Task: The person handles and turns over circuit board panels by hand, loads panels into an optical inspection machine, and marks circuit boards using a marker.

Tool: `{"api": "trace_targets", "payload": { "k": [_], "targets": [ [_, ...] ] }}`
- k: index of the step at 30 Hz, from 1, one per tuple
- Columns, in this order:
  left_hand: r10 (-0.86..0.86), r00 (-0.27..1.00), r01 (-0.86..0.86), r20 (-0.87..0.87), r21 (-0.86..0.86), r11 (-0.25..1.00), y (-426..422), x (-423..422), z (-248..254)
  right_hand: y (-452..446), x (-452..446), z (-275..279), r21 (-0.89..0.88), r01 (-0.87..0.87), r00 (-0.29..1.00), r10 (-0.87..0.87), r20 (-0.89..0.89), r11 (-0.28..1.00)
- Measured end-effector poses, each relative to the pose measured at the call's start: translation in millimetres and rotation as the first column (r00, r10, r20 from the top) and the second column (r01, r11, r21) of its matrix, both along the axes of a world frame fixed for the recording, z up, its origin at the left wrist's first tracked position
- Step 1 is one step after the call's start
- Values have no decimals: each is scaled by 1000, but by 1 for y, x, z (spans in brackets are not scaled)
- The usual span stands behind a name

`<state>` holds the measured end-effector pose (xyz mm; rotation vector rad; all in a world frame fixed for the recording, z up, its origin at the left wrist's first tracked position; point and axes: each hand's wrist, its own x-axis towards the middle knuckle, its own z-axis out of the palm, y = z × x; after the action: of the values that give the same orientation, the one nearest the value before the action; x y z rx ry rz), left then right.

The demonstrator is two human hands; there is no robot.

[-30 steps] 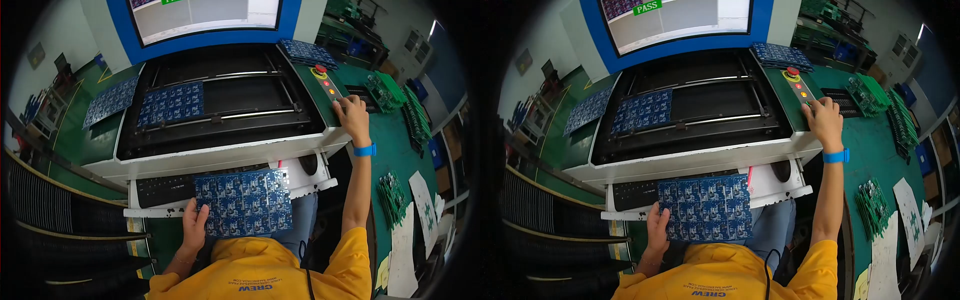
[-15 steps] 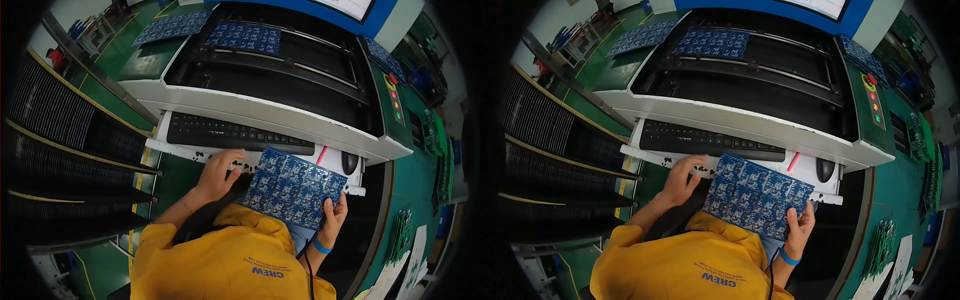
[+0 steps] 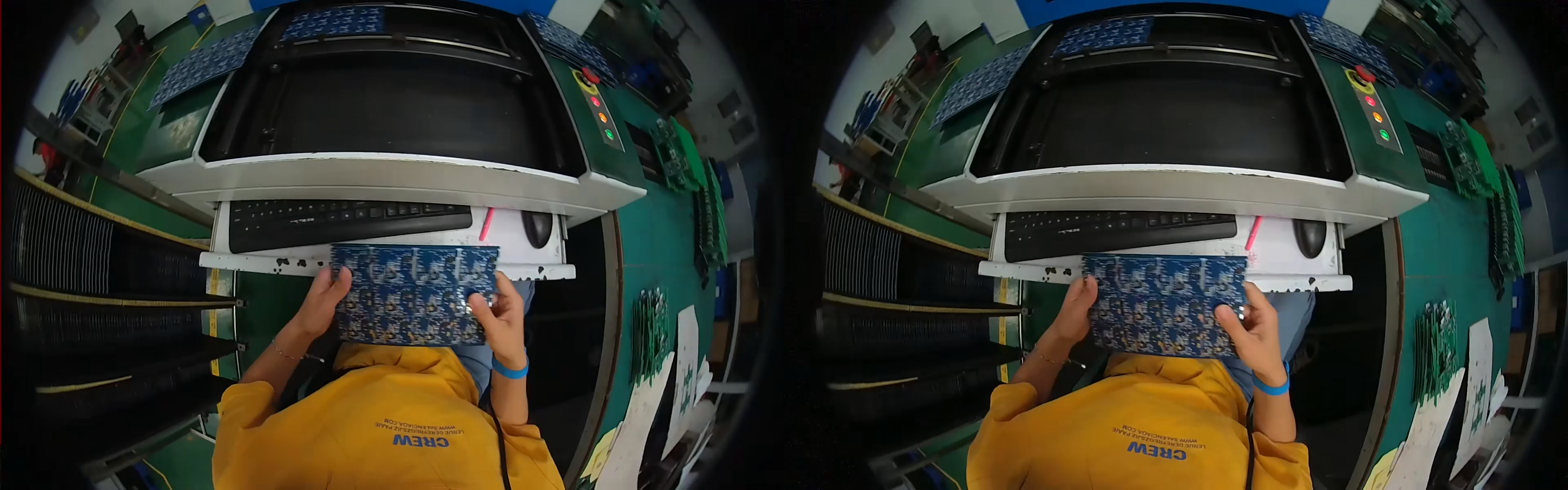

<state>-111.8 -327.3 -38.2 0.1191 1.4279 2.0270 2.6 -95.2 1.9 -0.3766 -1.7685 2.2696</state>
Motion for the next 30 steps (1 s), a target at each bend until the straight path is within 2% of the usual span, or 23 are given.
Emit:
{"api": "trace_targets", "payload": {
  "k": [1, 2, 3, 4, 5, 7, 8, 10, 11, 12, 14, 16, 17, 19, 20, 22, 23, 25, 26, 27, 29, 30],
  "targets": [
    [-30, 1000, 30, 3, 10, 999, 6, 4, 3, 9, -3, -4, 103, -61, 998, 58, 38, 993],
    [18, 999, -18, 36, -22, 1000, 11, 7, 11, 21, -8, -16, 199, -128, 990, 113, 84, 972],
    [70, 995, -66, 66, -58, 996, 16, 9, 18, 33, -18, -31, 137, -13, 1000, 16, -23, 991],
    [129, 987, -128, 99, -26, 991, 17, 10, 20, 43, -35, -28, 335, 118, 991, -133, 22, 935],
    [110, 989, -108, 101, -22, 994, 18, 11, 21, 53, -51, -25, 522, 221, 959, -282, 40, 824],
    [232, 964, -233, 127, -7, 972, 18, 12, 22, 68, -67, -30, 909, 147, 863, -500, 75, 390],
    [260, 955, -264, 145, 4, 965, 18, 13, 18, 72, -76, -48, 960, 173, 843, -537, -29, 219],
    [280, 949, -282, 143, -6, 959, 18, 14, 15, 74, -86, -69, 996, 94, 816, -573, -76, 1],
    [315, 938, -316, 144, -17, 949, 19, 14, 15, 76, -86, -70, 995, 56, 812, -584, 4, 85],
    [307, 941, -308, 142, -15, 951, 19, 13, 17, 78, -83, -67, 995, 58, 807, -591, 2, 84],
    [267, 953, -272, 147, 15, 962, 20, 12, 21, 81, -70, -56, 987, -7, 780, -617, 106, 160],
    [276, 951, -279, 139, 9, 960, 22, 11, 22, 85, -51, -41, 962, 140, 772, -634, 42, 233],
    [288, 949, -291, 132, 3, 957, 22, 10, 22, 85, -41, -31, 952, 217, 779, -626, -37, 214],
    [274, 952, -277, 134, 9, 961, 26, 9, 21, 84, -29, -9, 764, 490, 770, -619, -153, 421],
    [262, 956, -266, 131, 16, 964, 28, 9, 20, 84, -21, -7, 636, 564, 777, -600, -191, 527],
    [237, 961, -240, 142, 5, 971, 32, 10, 22, 75, -10, 17, 211, 653, 757, -611, -232, 728],
    [213, 966, -215, 147, -2, 977, 34, 10, 24, 71, -7, 24, 84, 656, 740, -617, -267, 750],
    [197, 968, -197, 154, -10, 980, 39, 11, 25, 63, 1, 32, -169, 492, 747, -514, -421, 854],
    [183, 972, -187, 146, 12, 982, 41, 12, 25, 55, 3, 37, -265, 457, 736, -529, -422, 849],
    [170, 976, -176, 137, 36, 984, 44, 13, 25, 51, 3, 34, -268, 453, 739, -526, -420, 850],
    [171, 977, -177, 126, 39, 983, 49, 17, 32, 46, 2, 28, -304, 168, 726, -326, -606, 938],
    [173, 980, -178, 101, 48, 983, 50, 18, 35, 31, -3, 39, -342, 181, 741, -357, -569, 922]
  ]
}}
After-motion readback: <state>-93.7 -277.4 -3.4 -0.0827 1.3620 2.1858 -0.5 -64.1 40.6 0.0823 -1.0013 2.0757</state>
